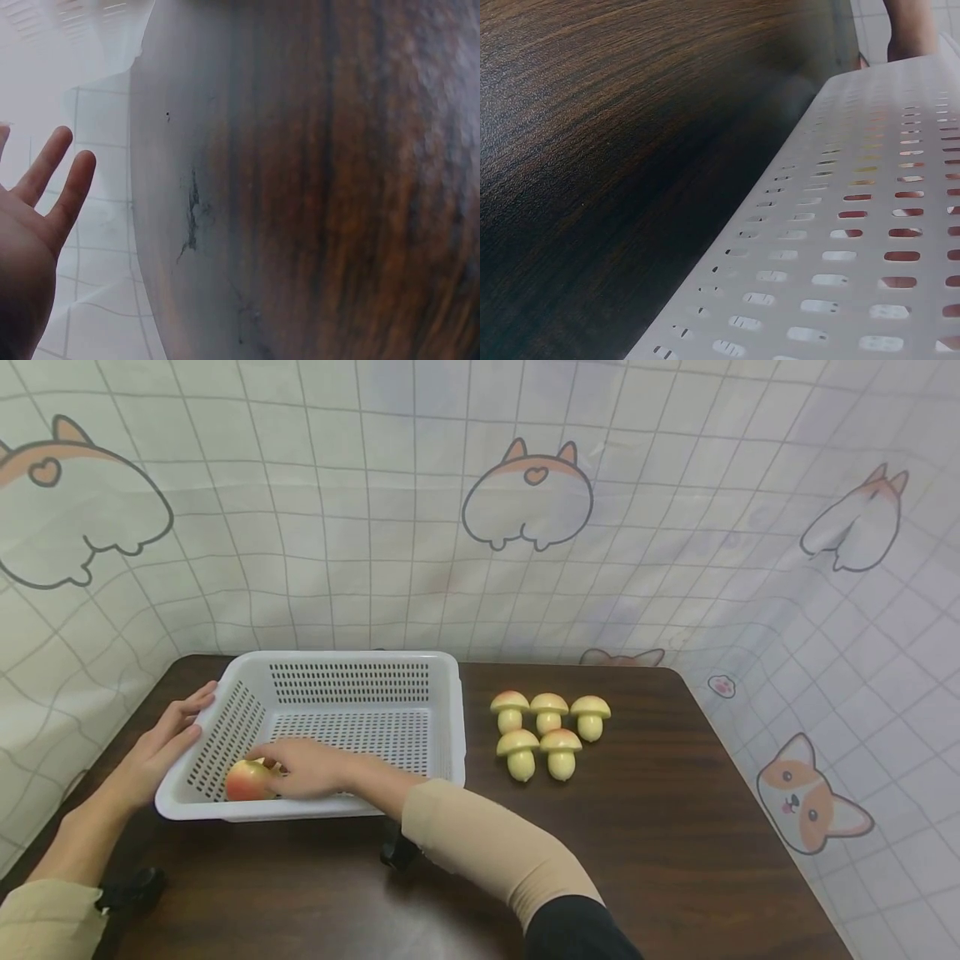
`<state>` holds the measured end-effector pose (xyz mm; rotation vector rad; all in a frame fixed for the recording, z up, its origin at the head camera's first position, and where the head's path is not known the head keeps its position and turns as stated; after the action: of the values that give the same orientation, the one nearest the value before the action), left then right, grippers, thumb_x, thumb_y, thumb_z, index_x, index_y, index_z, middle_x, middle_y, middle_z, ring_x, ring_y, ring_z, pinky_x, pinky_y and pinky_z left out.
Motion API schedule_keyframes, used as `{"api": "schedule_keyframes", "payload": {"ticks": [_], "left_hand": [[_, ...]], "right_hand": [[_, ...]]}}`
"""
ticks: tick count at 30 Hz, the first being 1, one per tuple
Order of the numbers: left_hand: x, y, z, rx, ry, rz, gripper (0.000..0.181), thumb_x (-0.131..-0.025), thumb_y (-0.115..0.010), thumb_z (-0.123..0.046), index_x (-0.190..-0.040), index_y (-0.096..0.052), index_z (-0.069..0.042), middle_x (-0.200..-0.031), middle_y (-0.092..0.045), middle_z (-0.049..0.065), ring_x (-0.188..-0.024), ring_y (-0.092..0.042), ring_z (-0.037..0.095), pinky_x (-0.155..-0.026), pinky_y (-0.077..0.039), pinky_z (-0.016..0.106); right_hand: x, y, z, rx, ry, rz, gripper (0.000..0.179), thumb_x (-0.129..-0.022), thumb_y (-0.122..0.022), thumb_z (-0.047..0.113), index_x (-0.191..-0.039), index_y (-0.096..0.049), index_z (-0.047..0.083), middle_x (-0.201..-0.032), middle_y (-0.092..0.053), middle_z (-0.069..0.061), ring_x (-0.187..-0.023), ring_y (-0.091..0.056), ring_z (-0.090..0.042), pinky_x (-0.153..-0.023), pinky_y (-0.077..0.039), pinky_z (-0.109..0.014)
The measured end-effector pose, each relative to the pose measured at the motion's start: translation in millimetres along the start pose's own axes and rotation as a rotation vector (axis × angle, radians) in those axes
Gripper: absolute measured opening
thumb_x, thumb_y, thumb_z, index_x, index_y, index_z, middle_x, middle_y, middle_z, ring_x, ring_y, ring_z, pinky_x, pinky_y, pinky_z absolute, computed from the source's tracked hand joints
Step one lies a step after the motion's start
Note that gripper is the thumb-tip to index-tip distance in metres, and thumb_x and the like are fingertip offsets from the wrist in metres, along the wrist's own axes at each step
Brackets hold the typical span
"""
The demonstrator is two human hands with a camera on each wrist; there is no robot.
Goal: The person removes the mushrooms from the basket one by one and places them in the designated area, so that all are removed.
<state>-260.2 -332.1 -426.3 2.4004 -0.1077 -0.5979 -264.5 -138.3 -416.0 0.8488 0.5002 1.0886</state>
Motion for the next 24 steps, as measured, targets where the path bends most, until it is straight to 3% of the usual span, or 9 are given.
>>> {"api": "schedule_keyframes", "payload": {"ticks": [6,10,16,24], "left_hand": [[0.3,-0.6,-0.3,-0.004,0.0,0.001,0.047,-0.108,-0.042,-0.013,-0.154,-0.037,-0.005,-0.168,-0.025,0.01,-0.119,-0.041,-0.008,-0.079,-0.047,0.011],[-0.2,-0.6,0.0,-0.009,0.0,-0.002,0.046,-0.108,-0.042,-0.013,-0.154,-0.037,-0.005,-0.168,-0.025,0.011,-0.12,-0.041,-0.009,-0.08,-0.046,0.01],[-0.5,0.1,1.4,-0.002,0.001,-0.005,0.046,-0.108,-0.043,-0.012,-0.153,-0.038,-0.006,-0.168,-0.026,0.011,-0.12,-0.041,-0.007,-0.081,-0.045,0.01],[0.3,-0.6,1.3,-0.004,-0.001,-0.008,0.046,-0.108,-0.043,-0.012,-0.153,-0.038,-0.006,-0.168,-0.026,0.011,-0.12,-0.041,-0.009,-0.081,-0.045,0.01]], "right_hand": [[0.6,-2.3,-3.9,0.008,-0.034,0.017,0.049,-0.105,-0.049,0.013,-0.154,-0.048,0.011,-0.139,-0.059,-0.001,-0.122,-0.053,-0.007,-0.1,-0.038,-0.017],[-0.1,-0.8,-4.5,0.035,-0.039,-0.008,0.043,-0.105,-0.051,0.017,-0.147,-0.056,0.012,-0.146,-0.053,-0.003,-0.132,-0.046,-0.01,-0.106,-0.033,-0.02],[0.7,-2.3,-5.6,-0.053,-0.07,0.007,0.03,-0.105,-0.053,0.021,-0.134,-0.058,0.013,-0.142,-0.058,0.003,-0.126,-0.051,-0.005,-0.104,-0.036,-0.018],[0.8,-2.8,-5.4,-0.03,-0.032,0.031,0.048,-0.104,-0.054,0.025,-0.151,-0.049,0.013,-0.138,-0.06,0.0,-0.122,-0.054,-0.008,-0.1,-0.038,-0.018]]}}
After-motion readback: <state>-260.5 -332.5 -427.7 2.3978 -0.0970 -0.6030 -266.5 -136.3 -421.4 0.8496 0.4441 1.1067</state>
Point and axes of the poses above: each hand's wrist, its own x-axis away from the middle knuckle, its own y-axis out of the back of the hand, z = x × y, the point moved 7 cm from there along -x, towards the middle knuckle
